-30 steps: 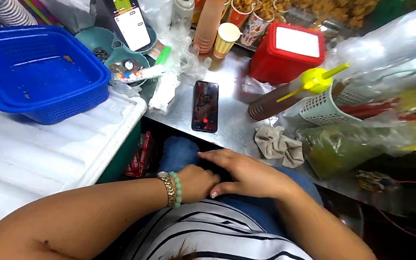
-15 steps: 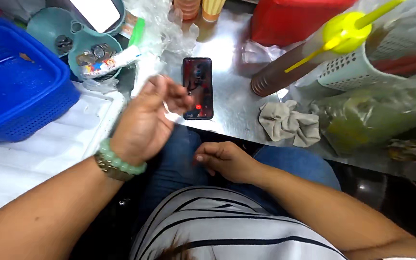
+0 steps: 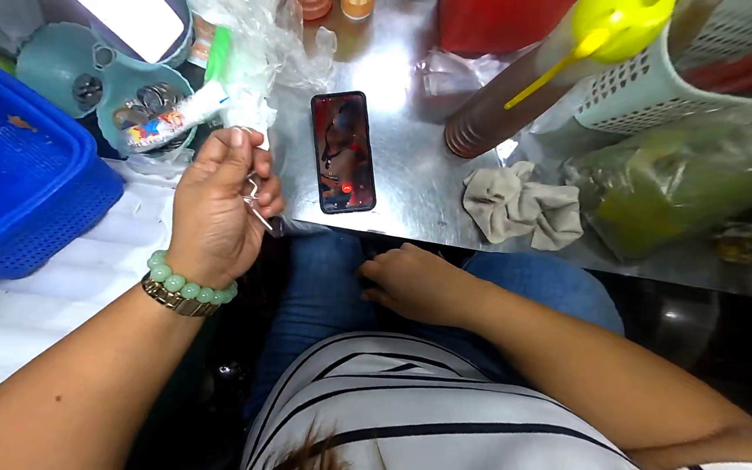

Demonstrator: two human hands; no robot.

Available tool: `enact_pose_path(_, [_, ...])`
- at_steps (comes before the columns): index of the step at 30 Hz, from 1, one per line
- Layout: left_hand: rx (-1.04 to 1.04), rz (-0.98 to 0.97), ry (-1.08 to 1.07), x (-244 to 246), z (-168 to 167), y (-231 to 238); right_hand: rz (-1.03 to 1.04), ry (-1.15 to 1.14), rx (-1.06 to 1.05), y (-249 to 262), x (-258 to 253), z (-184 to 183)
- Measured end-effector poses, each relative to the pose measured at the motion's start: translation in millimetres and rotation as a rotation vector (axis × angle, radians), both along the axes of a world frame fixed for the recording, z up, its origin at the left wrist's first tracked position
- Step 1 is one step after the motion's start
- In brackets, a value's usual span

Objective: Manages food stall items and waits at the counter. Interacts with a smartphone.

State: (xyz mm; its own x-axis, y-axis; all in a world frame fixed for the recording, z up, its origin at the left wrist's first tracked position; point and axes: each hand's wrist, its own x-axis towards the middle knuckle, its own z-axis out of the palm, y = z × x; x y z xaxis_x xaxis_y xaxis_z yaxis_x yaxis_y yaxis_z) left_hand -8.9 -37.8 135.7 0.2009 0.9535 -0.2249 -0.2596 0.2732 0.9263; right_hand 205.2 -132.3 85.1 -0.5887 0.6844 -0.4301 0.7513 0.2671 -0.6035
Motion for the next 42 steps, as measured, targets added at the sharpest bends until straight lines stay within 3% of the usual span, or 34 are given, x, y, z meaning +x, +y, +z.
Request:
enact_pose_path(6, [0.091,0.236,0.144,-11,0,17,0.114,-0.235,-0.164,3,-1,5])
enact_pose_path(10, [0.345,0.138,0.399,-20,-11,22,0.104,-0.229,-0.137,3,0,7])
enact_pose_path(13, [0.507,-0.288,0.841,-19,-28,10,0.124,-0.224,-0.108,0,2,9])
enact_pose_path(16, [0.586,-0.945,1.164,-12,-53,-9,0.144,-0.198,-0.059,-4,3,12])
enact_pose_path(18, [0.498,-1.371,1.312,-6,-62,-18,0.146,-0.172,-0.036,-8,5,15])
enact_pose_path(20, [0.283,-1.559,1.396,-1,-61,-16,0.141,-0.160,-0.027,-9,6,18])
enact_pose_path(27, [-0.302,-1.445,1.730,0,-116,-46,0.172,-0.167,-0.055,-7,9,25])
enact_pose_path(30, [-0.462,-1.171,1.784,-22,-158,-62,0.153,-0.123,-0.035,-8,12,25])
enact_pose_path(33, [-0.641,-0.788,1.665,-52,-191,-76,0.134,-0.133,-0.069,-8,14,26])
enact_pose_path(35, [-0.701,-0.579,1.618,-69,-207,-84,0.144,-0.160,-0.095,-8,15,27])
enact_pose_path(39, [-0.732,-0.400,1.671,-91,-221,-88,0.157,-0.162,-0.079,-8,12,23])
enact_pose_path(42, [-0.687,-0.282,1.577,-97,-228,-74,0.141,-0.173,-0.067,-8,12,15])
